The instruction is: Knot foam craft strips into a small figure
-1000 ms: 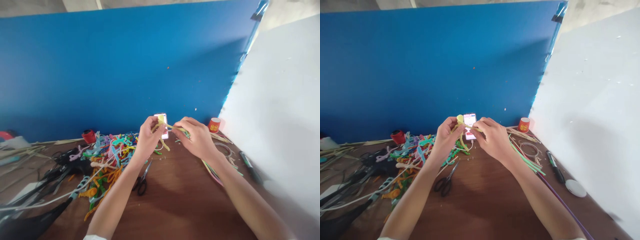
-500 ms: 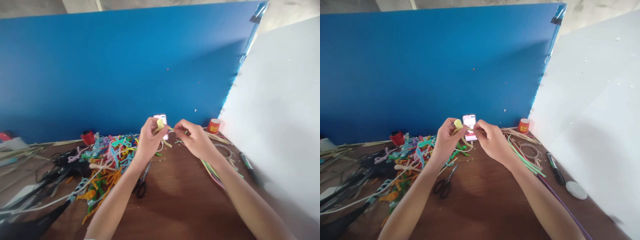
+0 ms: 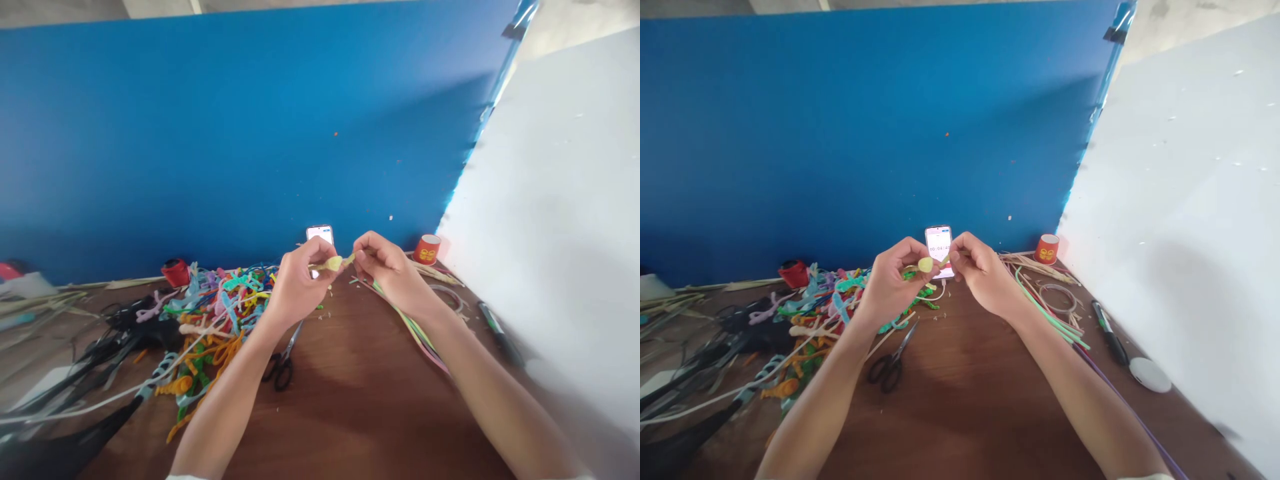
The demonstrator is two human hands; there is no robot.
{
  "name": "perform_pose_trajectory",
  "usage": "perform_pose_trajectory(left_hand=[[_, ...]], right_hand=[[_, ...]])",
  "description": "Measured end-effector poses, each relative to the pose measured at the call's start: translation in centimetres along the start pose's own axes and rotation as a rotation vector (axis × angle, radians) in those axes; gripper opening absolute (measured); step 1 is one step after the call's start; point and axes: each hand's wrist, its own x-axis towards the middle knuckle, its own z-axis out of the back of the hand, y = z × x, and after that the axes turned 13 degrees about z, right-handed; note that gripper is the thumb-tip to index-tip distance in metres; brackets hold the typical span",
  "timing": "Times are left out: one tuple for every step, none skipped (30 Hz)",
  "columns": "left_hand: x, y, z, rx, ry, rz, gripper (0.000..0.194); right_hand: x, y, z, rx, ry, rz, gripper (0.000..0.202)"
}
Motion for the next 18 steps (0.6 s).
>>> perform_pose_trajectory(left_hand=[[-0.1, 0.0, 0.0, 0.013, 0.012, -0.001, 0.013], [-0.2, -0.1, 0.0, 0.017, 0.020, 0.001, 0.013], [-0.2, -0.1, -0.1, 0.007, 0.019, 0.009, 0.013], [-0.2, -0.2, -0.1, -0.017, 0.011, 0.025, 0.015], [-0.2, -0.2, -0.1, -0.053, 0.006, 0.049, 0.018], [-0.1, -0.3, -0.1, -0.104, 0.011, 0.080, 0.021], [-0.1, -0.3, -0.1, -0.165, 0.028, 0.118, 0.024], [0.0, -0.4, -0.1, -0.232, 0.056, 0.157, 0.027], [0.0, -0.4, 0.0, -0.297, 0.091, 0.194, 0.029], [0.1, -0.4, 0.0, -0.354, 0.128, 0.228, 0.032], [0.1, -0.4, 0.0, -0.401, 0.157, 0.253, 0.034], [0.2, -0.3, 0.0, -0.435, 0.180, 0.272, 0.036], [0.2, -0.2, 0.1, -0.457, 0.196, 0.282, 0.037], [0.3, 0.0, 0.1, -0.467, 0.205, 0.286, 0.037], [0.3, 0.1, 0.1, -0.466, 0.204, 0.286, 0.038], [0.4, 0.3, 0.0, -0.456, 0.197, 0.282, 0.038], [0.5, 0.5, 0.0, -0.438, 0.186, 0.271, 0.038], [0.6, 0.6, -0.1, -0.412, 0.175, 0.255, 0.038]], right_hand=[[0.0, 0.1, -0.1, 0.032, -0.003, 0.006, 0.020], [0.1, 0.2, -0.1, 0.040, -0.003, 0.014, 0.021], [0.1, 0.3, -0.1, 0.018, -0.003, 0.027, 0.021], [0.2, 0.4, 0.0, -0.037, -0.006, 0.048, 0.020], [0.2, 0.6, 0.1, -0.123, -0.010, 0.084, 0.018], [0.2, 0.7, 0.3, -0.237, -0.009, 0.138, 0.015], [0.2, 0.8, 0.5, -0.370, -0.005, 0.214, 0.013], [0.2, 0.8, 0.8, -0.510, 0.011, 0.309, 0.011], [0.2, 0.8, 1.0, -0.651, 0.039, 0.417, 0.011], [0.2, 0.9, 1.2, -0.785, 0.076, 0.524, 0.012], [0.2, 0.8, 1.4, -0.907, 0.109, 0.618, 0.014], [0.2, 0.8, 1.6, -1.012, 0.138, 0.698, 0.016], [0.1, 0.8, 1.7, -1.096, 0.158, 0.760, 0.018], [0.2, 0.8, 1.7, -1.164, 0.172, 0.806, 0.019], [0.1, 0.9, 1.7, -1.213, 0.181, 0.840, 0.020], [0.1, 0.9, 1.7, -1.244, 0.197, 0.858, 0.020], [0.1, 0.9, 1.7, -1.262, 0.220, 0.864, 0.019], [0.1, 0.8, 1.6, -1.267, 0.242, 0.856, 0.018]])
